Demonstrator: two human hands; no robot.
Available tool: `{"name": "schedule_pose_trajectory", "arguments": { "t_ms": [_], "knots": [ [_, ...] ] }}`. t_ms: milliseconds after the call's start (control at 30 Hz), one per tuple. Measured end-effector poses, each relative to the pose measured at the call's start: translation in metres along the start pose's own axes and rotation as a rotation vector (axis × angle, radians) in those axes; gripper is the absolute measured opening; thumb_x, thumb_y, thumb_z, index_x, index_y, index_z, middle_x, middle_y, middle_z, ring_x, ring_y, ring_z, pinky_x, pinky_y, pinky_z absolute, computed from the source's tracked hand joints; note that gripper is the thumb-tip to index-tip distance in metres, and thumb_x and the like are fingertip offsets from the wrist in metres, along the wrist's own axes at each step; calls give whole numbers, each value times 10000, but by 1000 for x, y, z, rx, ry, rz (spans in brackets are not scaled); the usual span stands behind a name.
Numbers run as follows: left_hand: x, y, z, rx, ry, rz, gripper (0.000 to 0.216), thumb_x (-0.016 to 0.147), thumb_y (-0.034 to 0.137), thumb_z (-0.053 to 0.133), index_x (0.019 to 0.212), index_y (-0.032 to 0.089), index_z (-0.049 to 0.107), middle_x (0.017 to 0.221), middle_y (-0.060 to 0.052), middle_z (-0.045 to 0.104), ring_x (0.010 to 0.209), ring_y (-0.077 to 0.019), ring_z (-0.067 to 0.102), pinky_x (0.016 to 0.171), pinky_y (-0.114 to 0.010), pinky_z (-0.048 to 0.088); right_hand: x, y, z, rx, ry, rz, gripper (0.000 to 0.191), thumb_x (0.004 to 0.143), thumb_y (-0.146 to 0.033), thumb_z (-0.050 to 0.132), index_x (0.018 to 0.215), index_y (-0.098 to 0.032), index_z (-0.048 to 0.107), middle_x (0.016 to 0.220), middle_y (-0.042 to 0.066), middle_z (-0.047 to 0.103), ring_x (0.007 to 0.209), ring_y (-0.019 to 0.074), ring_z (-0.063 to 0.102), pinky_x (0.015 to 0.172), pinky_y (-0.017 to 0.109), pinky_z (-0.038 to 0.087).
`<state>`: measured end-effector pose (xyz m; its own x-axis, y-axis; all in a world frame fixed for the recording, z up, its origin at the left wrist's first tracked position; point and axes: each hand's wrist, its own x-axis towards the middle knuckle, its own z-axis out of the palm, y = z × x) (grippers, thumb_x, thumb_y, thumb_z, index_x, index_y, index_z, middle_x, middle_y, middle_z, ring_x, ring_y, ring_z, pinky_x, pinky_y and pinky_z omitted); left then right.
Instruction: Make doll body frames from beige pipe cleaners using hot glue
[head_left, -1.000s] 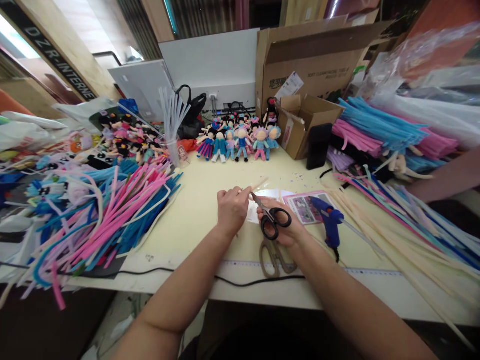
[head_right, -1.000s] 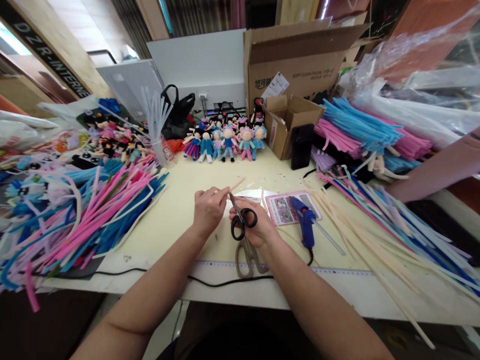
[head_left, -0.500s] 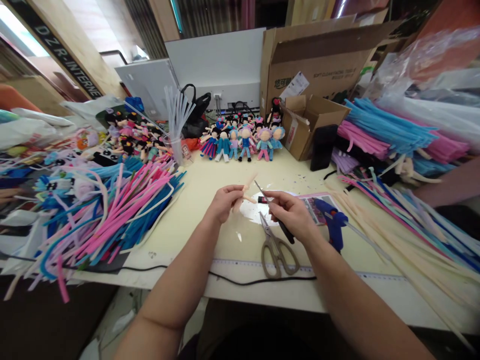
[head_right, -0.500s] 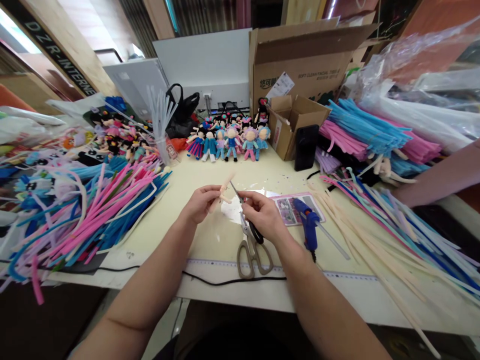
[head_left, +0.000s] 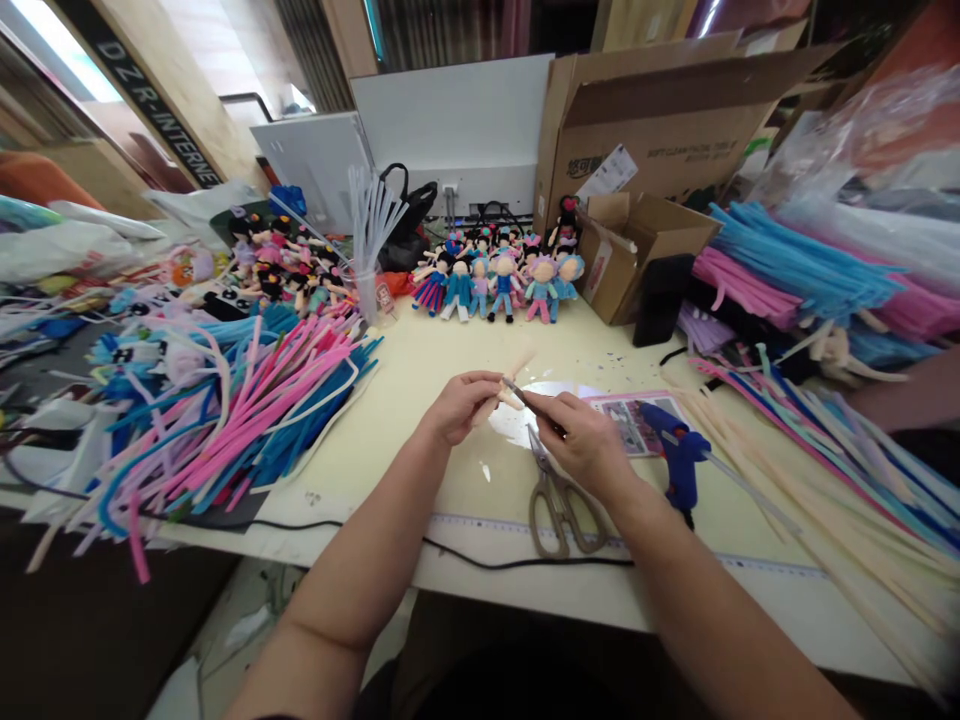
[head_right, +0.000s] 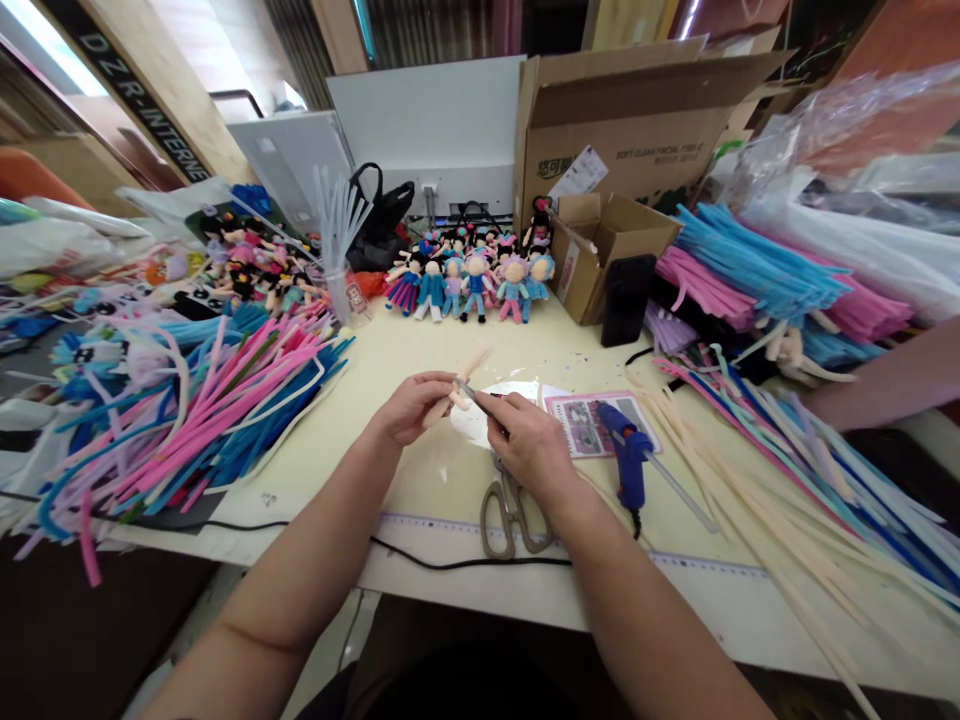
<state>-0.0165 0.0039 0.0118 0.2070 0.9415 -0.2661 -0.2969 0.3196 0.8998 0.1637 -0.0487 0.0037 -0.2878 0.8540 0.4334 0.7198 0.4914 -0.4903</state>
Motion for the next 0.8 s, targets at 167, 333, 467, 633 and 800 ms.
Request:
{"name": "schedule_pose_trajectory", "arguments": {
  "t_ms": [167, 333, 467, 633, 800],
  "knots": [
    [1, -7, 0, 141, 58, 63, 257, 529, 211, 716, 763, 108, 690, 647, -33, 654, 557, -109, 553, 534, -226, 411, -4, -1, 6, -138, 21, 11, 411, 842, -156, 443, 1201, -288, 593, 915, 55, 650, 837, 179, 588, 679, 267, 415],
    [3, -16, -1, 521, 184, 245, 223, 595, 244, 666, 783, 134, 714, 643, -16, 644, 553, -98, 509, 512, -216, 363, 1, 3, -1, 312, -100, 233, 341, 774, -209, 500, 1078, -227, 654, 693, 10, 595, 610, 135, 520, 549, 250, 389],
    [3, -13, 0, 493, 180, 208, 231, 600, 276, 673, 776, 135, 717, 598, -7, 622, 510, -89, 481, 482, -212, 336, 6, 8, -12, 825, -119, 366, 342, 788, -271, 516, 1110, -195, 603, 581, -54, 468, 493, 93, 426, 478, 223, 340],
    [3, -7, 0, 194, 102, 48, 228, 539, 189, 682, 755, 119, 696, 624, -26, 653, 520, -110, 544, 506, -223, 397, 4, 6, -5, 598, -32, 264, 330, 776, -224, 525, 1089, -206, 631, 615, -42, 487, 506, 89, 391, 483, 226, 310],
    [3, -7, 0, 78, 58, -6, 239, 514, 170, 703, 743, 105, 674, 641, -40, 659, 552, -128, 577, 540, -241, 437, 2, 2, 2, 262, -9, 79, 362, 785, -177, 497, 1111, -236, 642, 803, 23, 611, 699, 141, 514, 666, 282, 391]
  ]
}}
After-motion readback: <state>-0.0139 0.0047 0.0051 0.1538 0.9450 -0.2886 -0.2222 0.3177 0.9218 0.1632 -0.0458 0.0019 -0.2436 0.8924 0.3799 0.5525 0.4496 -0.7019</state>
